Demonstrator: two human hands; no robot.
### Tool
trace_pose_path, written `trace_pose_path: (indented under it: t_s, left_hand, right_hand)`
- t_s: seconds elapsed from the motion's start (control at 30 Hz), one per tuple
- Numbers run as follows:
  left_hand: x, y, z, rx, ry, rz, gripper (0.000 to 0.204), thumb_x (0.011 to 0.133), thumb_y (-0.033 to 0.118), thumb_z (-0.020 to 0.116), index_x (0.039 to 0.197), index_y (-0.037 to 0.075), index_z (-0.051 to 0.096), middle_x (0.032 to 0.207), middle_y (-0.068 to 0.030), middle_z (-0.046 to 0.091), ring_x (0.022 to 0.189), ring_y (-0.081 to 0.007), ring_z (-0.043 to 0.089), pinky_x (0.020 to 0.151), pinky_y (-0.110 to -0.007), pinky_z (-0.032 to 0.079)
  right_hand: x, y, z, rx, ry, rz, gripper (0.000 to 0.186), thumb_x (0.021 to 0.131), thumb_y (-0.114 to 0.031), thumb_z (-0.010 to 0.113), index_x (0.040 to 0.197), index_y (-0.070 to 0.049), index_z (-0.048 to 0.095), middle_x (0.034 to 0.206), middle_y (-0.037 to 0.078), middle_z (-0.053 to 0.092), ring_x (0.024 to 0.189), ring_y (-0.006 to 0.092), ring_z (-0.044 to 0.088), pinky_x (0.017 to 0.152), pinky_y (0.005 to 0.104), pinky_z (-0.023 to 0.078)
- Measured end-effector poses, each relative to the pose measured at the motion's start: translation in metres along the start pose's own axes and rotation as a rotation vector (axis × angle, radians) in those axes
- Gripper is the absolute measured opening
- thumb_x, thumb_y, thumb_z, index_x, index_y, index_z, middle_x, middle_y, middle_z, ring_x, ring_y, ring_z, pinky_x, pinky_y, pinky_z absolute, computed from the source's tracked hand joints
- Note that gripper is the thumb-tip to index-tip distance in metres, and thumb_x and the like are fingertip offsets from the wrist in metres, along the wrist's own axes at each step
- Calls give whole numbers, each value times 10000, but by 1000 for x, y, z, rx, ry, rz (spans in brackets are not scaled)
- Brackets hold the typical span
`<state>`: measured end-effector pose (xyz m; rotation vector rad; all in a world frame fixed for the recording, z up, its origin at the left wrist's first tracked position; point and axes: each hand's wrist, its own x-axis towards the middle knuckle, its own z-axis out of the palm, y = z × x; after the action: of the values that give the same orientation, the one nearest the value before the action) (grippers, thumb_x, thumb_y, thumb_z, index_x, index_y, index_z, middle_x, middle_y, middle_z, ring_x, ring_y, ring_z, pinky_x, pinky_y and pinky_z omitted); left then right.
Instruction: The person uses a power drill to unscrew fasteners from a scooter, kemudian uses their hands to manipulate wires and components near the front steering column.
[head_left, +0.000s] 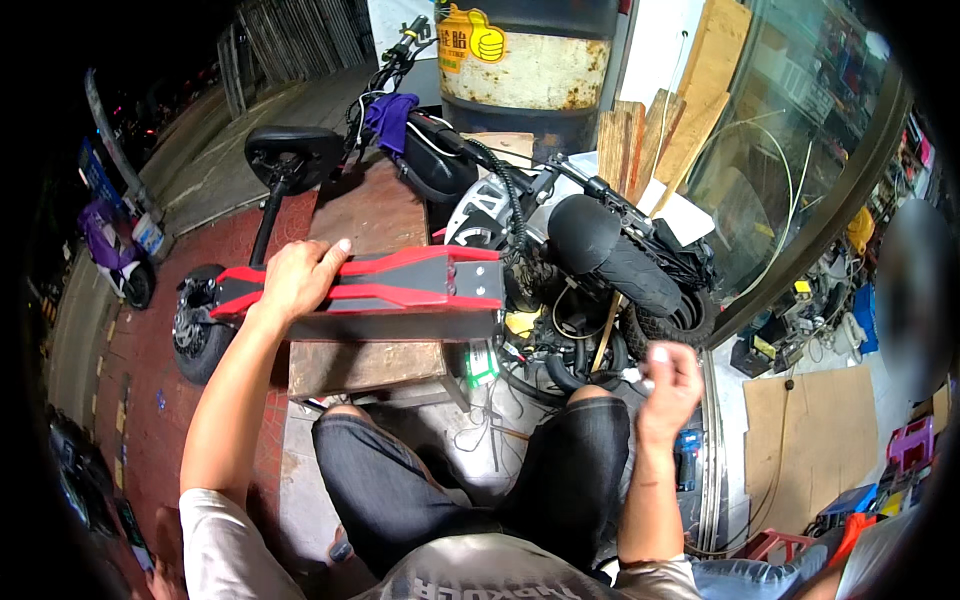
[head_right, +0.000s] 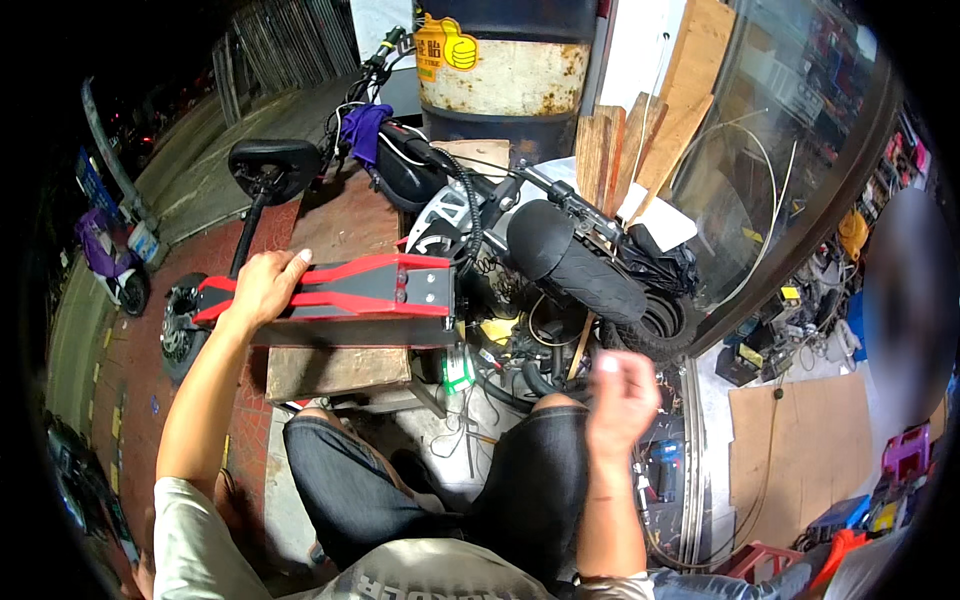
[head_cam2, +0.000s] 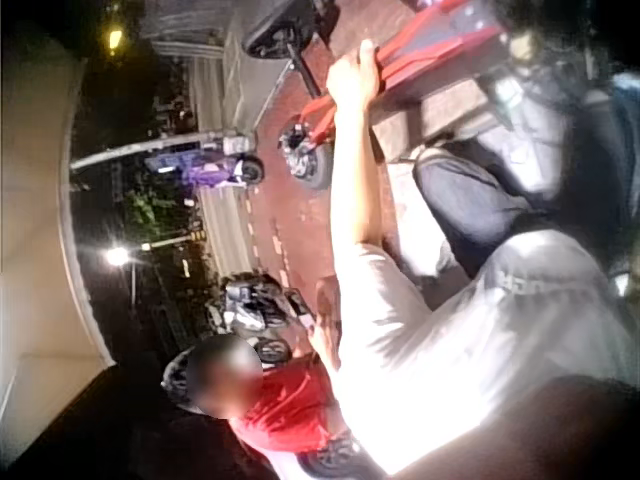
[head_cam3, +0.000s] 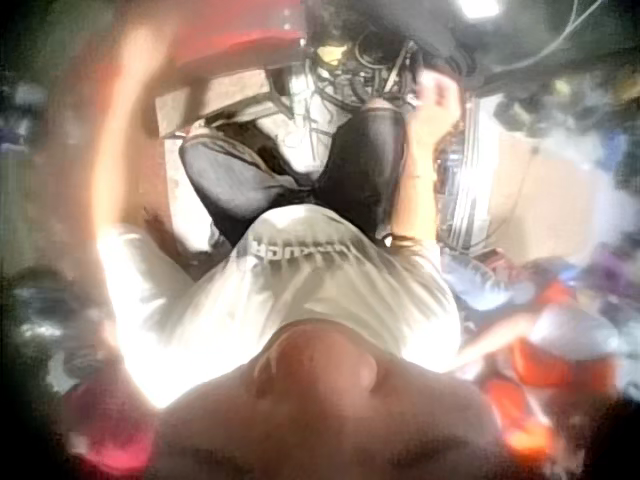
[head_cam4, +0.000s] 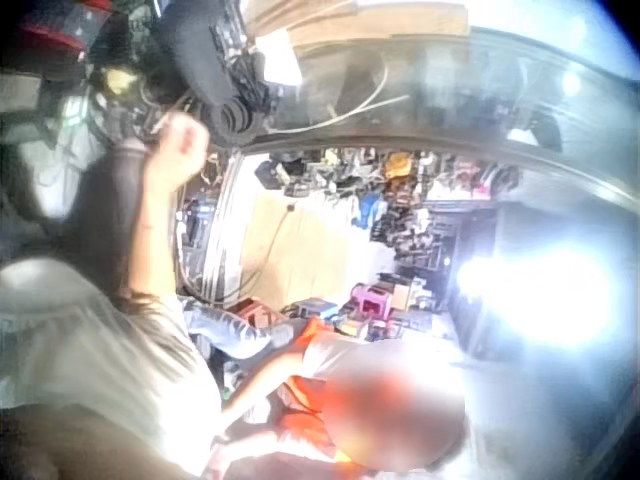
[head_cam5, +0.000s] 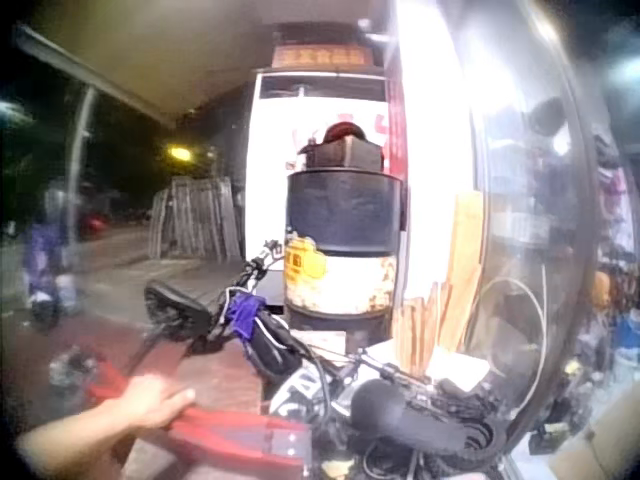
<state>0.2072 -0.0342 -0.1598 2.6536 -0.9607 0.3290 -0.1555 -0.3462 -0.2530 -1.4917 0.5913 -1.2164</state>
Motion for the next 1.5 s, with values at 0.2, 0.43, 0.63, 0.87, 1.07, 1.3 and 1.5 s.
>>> trace_pose_path:
  t_s: [0.2, 0.43, 0.63, 0.87, 1.07, 1.3, 1.5]
  left_hand:
    - [-16, -23, 3, -2, 135, -78, 665, 1062, 581, 495, 881, 1, 766, 926, -267, 743, 951, -461, 714, 858, -562, 525]
    - [-4, -26, 29, -97, 78, -117, 583, 1065, 586, 497, 1193, 95, 783, 1146, -225, 755, 1105, -429, 708, 957, -501, 531]
    - [4, -57, 39, -6, 103, -160, 683, 1048, 644, 474, 1328, 74, 724, 1298, -238, 712, 1252, -415, 652, 1056, -464, 484]
    - [-11, -27, 26, 4, 175, -127, 566, 1064, 555, 467, 1169, 90, 770, 1183, -257, 732, 1131, -456, 686, 960, -528, 526]
    - [-31, -27, 15, 48, 339, -4, 444, 1030, 407, 545, 893, 13, 699, 960, -246, 716, 936, -459, 677, 849, -561, 505]
    - [-67, -21, 18, -37, 461, 106, 293, 971, 302, 613, 886, 34, 697, 867, -183, 675, 888, -400, 639, 842, -499, 475]
    - [-107, -27, 22, -68, 537, 113, 195, 874, 218, 650, 945, 43, 697, 951, -136, 711, 933, -355, 652, 916, -465, 473]
  right_hand:
    - [10, -80, 202, -382, -532, -741, 447, 930, -389, 777, 1123, 12, 740, 1062, 185, 710, 1068, 357, 662, 922, 473, 538]
    - [-10, -37, 260, -709, -500, -585, 586, 901, -563, 735, 1002, 14, 759, 1076, 201, 724, 1109, 366, 647, 1002, 495, 442]
    - [-15, -31, 267, -695, -419, -640, 609, 883, -566, 723, 1046, 17, 782, 1094, 174, 715, 1172, 334, 590, 1067, 468, 403]
    - [-13, -36, 268, -752, -501, -642, 579, 891, -580, 699, 1047, -27, 774, 1094, 148, 712, 1154, 331, 590, 1063, 490, 383]
    - [-27, -47, 265, -600, -426, -752, 426, 856, -418, 818, 1005, -23, 759, 1032, 135, 718, 1074, 328, 642, 998, 461, 446]
    - [-50, -52, 242, -481, -446, -827, 426, 819, -325, 841, 1079, -18, 703, 1073, 125, 686, 1037, 328, 618, 984, 471, 432]
    - [-53, -65, 227, -455, -616, -785, 448, 811, -328, 849, 1114, -37, 693, 1109, 137, 694, 1028, 335, 622, 901, 464, 451]
